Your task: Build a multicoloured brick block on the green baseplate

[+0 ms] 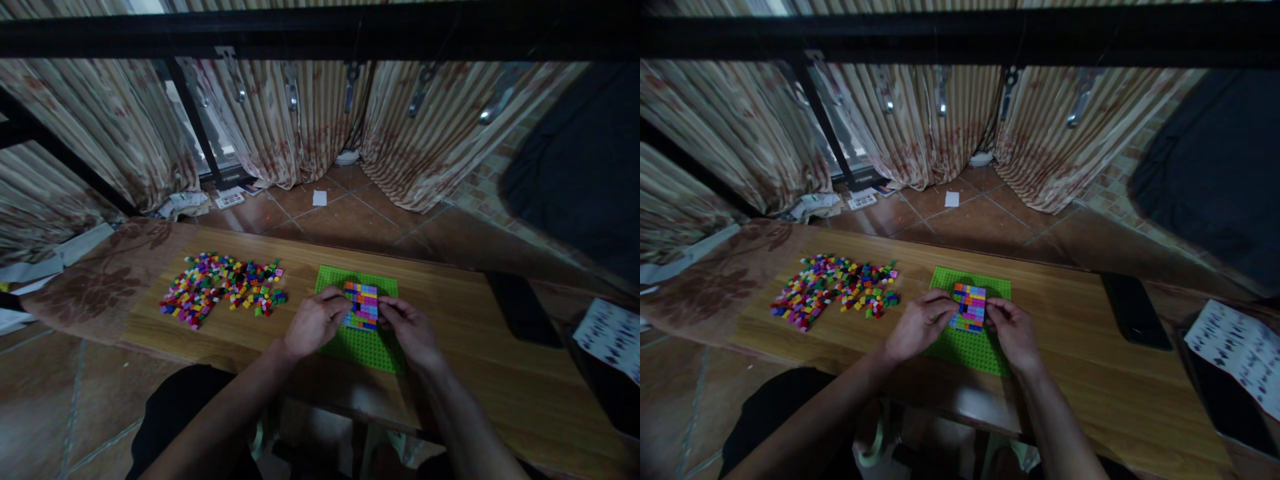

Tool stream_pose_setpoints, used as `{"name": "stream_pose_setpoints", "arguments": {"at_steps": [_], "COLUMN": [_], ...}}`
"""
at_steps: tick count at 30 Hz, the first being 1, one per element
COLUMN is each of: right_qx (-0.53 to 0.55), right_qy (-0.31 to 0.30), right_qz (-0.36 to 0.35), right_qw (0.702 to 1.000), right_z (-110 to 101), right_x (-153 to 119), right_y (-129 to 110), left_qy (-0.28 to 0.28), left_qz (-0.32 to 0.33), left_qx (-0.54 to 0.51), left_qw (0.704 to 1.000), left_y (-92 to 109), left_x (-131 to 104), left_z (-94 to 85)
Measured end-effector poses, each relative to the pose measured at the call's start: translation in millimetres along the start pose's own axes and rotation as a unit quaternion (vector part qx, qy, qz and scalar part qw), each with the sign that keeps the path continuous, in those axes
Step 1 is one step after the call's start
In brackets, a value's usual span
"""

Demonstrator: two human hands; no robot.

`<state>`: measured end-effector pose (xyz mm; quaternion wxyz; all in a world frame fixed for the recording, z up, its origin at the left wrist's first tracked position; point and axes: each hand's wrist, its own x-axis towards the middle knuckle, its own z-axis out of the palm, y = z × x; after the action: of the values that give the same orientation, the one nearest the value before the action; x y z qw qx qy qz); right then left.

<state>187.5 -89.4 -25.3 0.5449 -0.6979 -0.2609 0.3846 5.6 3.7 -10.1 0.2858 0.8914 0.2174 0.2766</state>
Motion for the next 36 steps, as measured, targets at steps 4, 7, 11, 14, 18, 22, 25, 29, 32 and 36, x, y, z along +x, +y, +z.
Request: {"name": "stream_pose_setpoints", "arguments": {"at_steps": [4,7,11,14,18,22,25,29,32,36], "right_qx": [-0.003,0.000,0.005,0.001,0.003,0.003,0.006,0.003,0.002,-0.001], "right_qy": [-0.004,0.000,0.004,0.001,0.002,-0.001,-0.005,0.004,0.009,0.008], "right_qz": [0.000,0.002,0.005,0.005,0.007,0.008,0.003,-0.007,-0.009,-0.007], "right_qw": [1.000,1.000,1.000,1.000,1.000,1.000,1.000,1.000,1.000,1.000], "right_z": [-0.1,0.8,1.7,1.0,-0.1,-0.8,-1.9,-4.7,-6.3,-6.1], "right_x": [0.2,0.1,-0.1,0.0,-0.1,-1.0,-1.1,0.4,1.5,2.3], "right_y": [0.0,-0.4,-0.8,-0.5,0.4,0.3,-0.5,-1.3,-1.2,0.2], "left_qy": [0.037,0.046,0.060,0.055,0.041,0.030,0.036,0.068,0.083,0.070], "left_qz": [-0.042,-0.070,-0.088,-0.100,-0.114,-0.107,-0.113,-0.144,-0.186,-0.218], "left_qx": [-0.033,-0.062,-0.095,-0.108,-0.102,-0.106,-0.137,-0.180,-0.210,-0.242], "left_qw": [0.998,0.995,0.990,0.988,0.987,0.988,0.983,0.971,0.956,0.943], "left_y": [4.5,7.4,8.0,7.6,7.3,5.4,4.1,3.9,3.1,-0.1], "left_x": [-0.2,1.7,4.4,5.2,4.3,1.6,-0.4,-0.4,1.0,2.2], "left_z": [4.1,4.9,4.4,4.3,4.1,3.4,2.3,0.2,0.6,5.4]}}
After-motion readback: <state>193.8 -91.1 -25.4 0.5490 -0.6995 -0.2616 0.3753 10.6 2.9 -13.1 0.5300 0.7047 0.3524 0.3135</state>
